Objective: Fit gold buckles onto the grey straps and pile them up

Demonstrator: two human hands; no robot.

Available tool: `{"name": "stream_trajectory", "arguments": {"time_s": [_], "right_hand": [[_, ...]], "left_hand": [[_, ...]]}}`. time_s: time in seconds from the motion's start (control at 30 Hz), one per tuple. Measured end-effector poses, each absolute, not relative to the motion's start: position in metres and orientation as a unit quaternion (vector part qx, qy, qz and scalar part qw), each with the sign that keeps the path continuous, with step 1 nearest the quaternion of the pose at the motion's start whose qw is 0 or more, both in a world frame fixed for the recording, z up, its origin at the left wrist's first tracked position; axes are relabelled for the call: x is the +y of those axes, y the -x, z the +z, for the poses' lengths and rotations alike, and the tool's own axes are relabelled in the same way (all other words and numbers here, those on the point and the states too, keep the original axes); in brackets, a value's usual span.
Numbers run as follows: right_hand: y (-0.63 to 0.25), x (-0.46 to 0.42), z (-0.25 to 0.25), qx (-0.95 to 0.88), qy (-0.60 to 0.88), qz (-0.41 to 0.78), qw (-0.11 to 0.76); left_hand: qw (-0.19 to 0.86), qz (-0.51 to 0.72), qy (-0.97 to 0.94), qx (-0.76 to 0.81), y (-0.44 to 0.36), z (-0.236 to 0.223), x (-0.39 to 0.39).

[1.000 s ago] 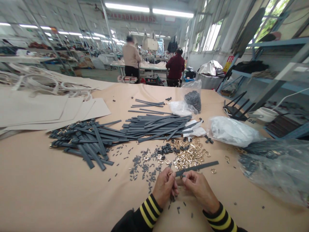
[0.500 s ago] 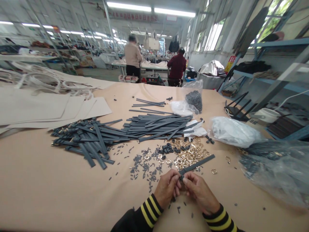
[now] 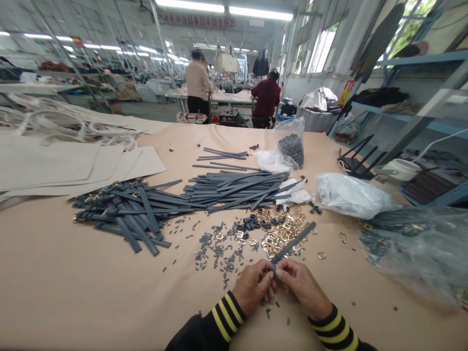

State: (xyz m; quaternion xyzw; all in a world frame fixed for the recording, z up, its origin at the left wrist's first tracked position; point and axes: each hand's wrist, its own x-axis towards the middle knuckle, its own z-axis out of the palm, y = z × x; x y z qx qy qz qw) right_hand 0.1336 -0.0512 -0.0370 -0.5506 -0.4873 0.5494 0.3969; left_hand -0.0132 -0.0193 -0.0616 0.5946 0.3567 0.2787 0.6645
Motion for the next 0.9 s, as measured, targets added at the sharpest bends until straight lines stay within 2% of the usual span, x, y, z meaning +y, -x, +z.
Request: {"name": "stream_trajectory", "arguments": {"time_s": [0.17, 0.53, 0.9], "right_hand": [[-0.123, -0.05, -0.03, -0.507, 0.56, 0.519, 0.401], [-0.13, -0.058, -0.039, -0.47, 0.554, 0.555, 0.405], [-0.118, -0.061, -0.036, -0.452, 0.521, 0.591, 0.418]], "left_hand": [[0.626, 0.291, -0.608, 0.391, 0.014, -0.064, -0.019], [0.655, 0.269, -0.617, 0.343, 0.015, -0.062, -0.019], [0.584, 0.294, -0.653, 0.384, 0.018, -0.056, -0.02]]}}
